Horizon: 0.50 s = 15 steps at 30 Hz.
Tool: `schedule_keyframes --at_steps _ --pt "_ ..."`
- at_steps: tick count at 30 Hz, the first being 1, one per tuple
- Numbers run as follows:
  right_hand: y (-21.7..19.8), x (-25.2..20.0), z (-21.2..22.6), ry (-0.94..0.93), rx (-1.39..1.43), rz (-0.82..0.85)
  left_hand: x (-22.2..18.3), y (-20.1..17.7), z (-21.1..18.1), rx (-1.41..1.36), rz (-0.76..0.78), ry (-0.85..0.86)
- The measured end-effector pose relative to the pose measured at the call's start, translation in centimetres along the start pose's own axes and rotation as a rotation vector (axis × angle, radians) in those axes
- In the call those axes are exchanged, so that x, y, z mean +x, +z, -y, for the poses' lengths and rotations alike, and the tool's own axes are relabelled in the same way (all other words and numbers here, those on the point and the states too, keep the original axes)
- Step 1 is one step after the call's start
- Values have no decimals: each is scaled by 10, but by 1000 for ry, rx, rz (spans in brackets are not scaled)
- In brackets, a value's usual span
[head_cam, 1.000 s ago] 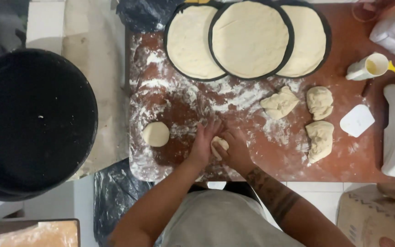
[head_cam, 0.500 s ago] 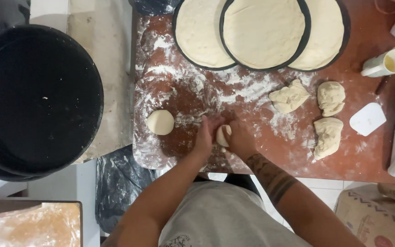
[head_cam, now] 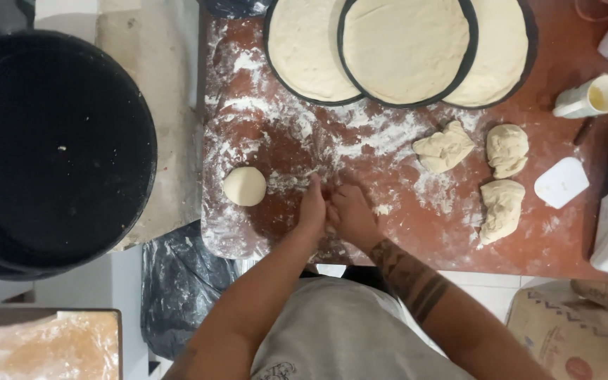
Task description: Shape pieces of dough into balls on a floured table
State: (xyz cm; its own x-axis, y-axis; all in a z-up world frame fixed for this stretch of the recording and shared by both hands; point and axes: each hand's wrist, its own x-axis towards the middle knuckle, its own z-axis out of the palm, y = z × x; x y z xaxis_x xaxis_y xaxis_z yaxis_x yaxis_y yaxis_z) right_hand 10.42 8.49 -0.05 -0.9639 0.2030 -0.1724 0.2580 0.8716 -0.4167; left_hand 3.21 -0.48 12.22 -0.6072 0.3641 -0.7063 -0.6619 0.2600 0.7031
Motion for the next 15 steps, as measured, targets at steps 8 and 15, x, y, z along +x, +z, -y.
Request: schedule_keyframes --at_steps 8,15 --pt "46 4 -70 -62 -86 -135 -6 -16 -16 -116 -82 -28" --pt "-29 9 -7 -184 360 -235 9 -2 38 -694 111 -5"
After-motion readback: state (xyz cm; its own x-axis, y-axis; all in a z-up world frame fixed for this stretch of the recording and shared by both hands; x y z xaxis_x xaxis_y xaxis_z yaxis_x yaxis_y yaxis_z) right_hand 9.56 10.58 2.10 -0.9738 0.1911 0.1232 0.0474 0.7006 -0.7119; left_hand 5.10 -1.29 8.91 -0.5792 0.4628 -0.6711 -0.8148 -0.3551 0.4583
